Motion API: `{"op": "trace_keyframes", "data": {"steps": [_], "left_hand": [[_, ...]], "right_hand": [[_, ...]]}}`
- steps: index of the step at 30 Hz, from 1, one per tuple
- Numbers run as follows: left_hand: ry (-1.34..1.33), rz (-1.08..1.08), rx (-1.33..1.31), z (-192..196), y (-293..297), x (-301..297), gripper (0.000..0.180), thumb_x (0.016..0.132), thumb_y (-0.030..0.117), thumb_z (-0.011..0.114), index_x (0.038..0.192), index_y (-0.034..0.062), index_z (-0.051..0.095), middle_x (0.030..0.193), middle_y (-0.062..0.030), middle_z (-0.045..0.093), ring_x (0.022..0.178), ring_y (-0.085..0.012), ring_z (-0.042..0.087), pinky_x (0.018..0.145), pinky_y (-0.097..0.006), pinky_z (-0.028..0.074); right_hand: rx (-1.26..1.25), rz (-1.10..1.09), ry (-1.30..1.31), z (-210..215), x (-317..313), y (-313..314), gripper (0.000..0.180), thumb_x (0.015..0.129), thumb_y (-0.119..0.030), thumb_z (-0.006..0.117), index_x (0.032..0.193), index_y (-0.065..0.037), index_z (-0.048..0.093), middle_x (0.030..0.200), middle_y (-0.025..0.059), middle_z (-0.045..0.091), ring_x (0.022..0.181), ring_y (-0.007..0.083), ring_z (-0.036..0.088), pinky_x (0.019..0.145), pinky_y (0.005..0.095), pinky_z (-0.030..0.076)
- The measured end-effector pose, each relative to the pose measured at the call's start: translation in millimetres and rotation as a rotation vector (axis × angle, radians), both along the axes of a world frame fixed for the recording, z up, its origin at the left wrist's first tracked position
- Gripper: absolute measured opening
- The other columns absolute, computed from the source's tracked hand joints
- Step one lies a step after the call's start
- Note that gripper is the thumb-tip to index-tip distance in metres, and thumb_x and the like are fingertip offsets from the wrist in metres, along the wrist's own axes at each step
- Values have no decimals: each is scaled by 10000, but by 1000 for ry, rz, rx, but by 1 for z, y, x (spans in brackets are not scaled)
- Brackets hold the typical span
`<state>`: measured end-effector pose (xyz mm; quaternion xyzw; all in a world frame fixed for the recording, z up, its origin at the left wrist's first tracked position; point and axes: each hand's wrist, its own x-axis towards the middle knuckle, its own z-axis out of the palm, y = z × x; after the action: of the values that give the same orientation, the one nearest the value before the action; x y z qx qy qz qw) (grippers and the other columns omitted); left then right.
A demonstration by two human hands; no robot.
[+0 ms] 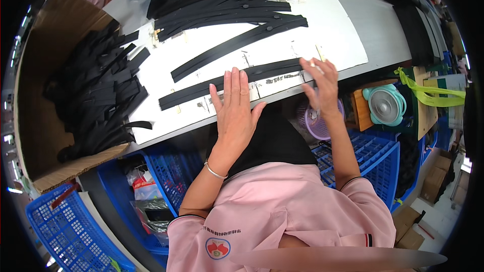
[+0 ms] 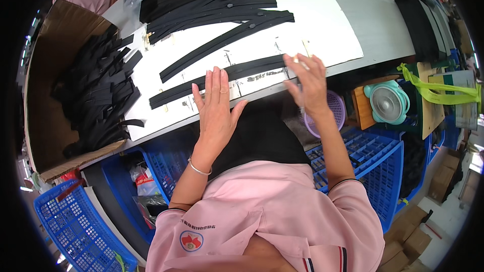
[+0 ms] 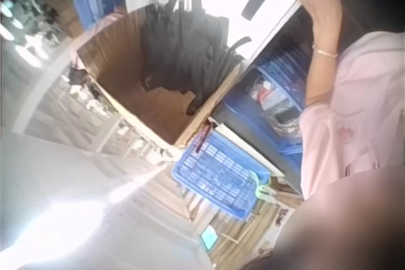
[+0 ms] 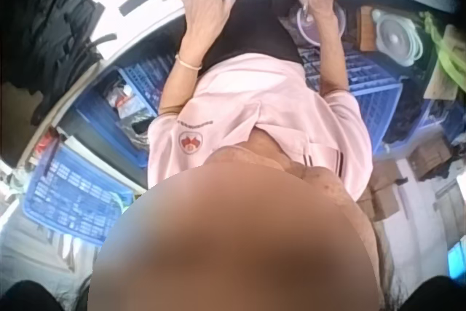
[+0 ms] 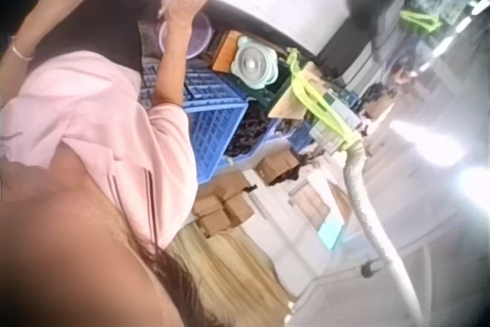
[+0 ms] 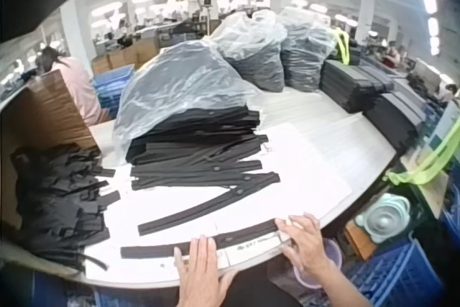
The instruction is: Marking and organizing black zipper strips at a workstation.
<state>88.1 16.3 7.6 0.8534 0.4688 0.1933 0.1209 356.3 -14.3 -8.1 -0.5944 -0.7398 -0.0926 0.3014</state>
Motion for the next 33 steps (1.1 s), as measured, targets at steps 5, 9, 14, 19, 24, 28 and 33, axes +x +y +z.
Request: {"op": "trace_keyframes", "data": {"steps": [5, 9, 14, 19, 24, 28, 33], "left_hand": [[5, 45, 3, -2, -5, -13, 858, 924, 357, 739, 1566, -46, 336, 1640, -222, 325, 1557, -362, 247, 1228, -642, 85], [43, 142, -6, 1, -11, -28, 842, 931, 367, 730, 1573, -17, 344, 1644, -211, 325, 1561, -355, 237, 1202, -694, 37], [80, 296, -20, -5, -14, -65, 815, 950, 400, 704, 1577, 8, 361, 1658, -175, 321, 1564, -350, 232, 1184, -713, -3], [23, 311, 12, -10, -14, -80, 785, 945, 423, 709, 1568, 52, 409, 1638, -139, 384, 1557, -330, 263, 1201, -677, 0], [-42, 330, 36, -11, -13, -77, 775, 921, 415, 742, 1550, 68, 450, 1615, -120, 428, 1551, -337, 277, 1206, -667, 9], [-66, 334, 48, -9, -14, -78, 761, 910, 413, 755, 1533, 76, 479, 1599, -111, 455, 1547, -342, 284, 1202, -670, 23], [-71, 340, 46, -7, -12, -80, 748, 899, 441, 758, 1512, 90, 511, 1588, -101, 470, 1538, -340, 302, 1197, -671, 65]], "right_hand": [[39, -67, -317, 3, 37, -3, 487, 895, -308, 761, 1295, -59, 639, 1340, 47, 699, 1313, 233, 568, 1208, 471, 306], [59, -54, -467, 4, 39, -4, 506, 898, -339, 753, 1290, -40, 636, 1321, 69, 709, 1277, 230, 596, 1229, 467, 288], [55, -11, -429, 10, 37, -1, 486, 833, -229, 819, 1251, -35, 663, 1266, 83, 732, 1195, 229, 644, 1214, 463, 317], [51, -20, -263, 13, 29, 5, 426, 847, -39, 789, 1258, -38, 680, 1252, 84, 732, 1145, 232, 650, 1190, 461, 347], [128, -49, -64, 33, -31, 23, 333, 899, -29, 738, 1224, -72, 685, 1114, 69, 761, 1047, 219, 683, 1152, 467, 366], [-22, 187, 285, 47, -96, 42, 222, 949, -74, 691, 1169, -69, 710, 1055, 67, 753, 1016, 221, 685, 1114, 446, 397], [-304, 347, 621, 56, -163, 58, 199, 1011, -108, 639, 1177, -27, 712, 1011, 75, 740, 933, 154, 680, 904, 305, 521]]}}
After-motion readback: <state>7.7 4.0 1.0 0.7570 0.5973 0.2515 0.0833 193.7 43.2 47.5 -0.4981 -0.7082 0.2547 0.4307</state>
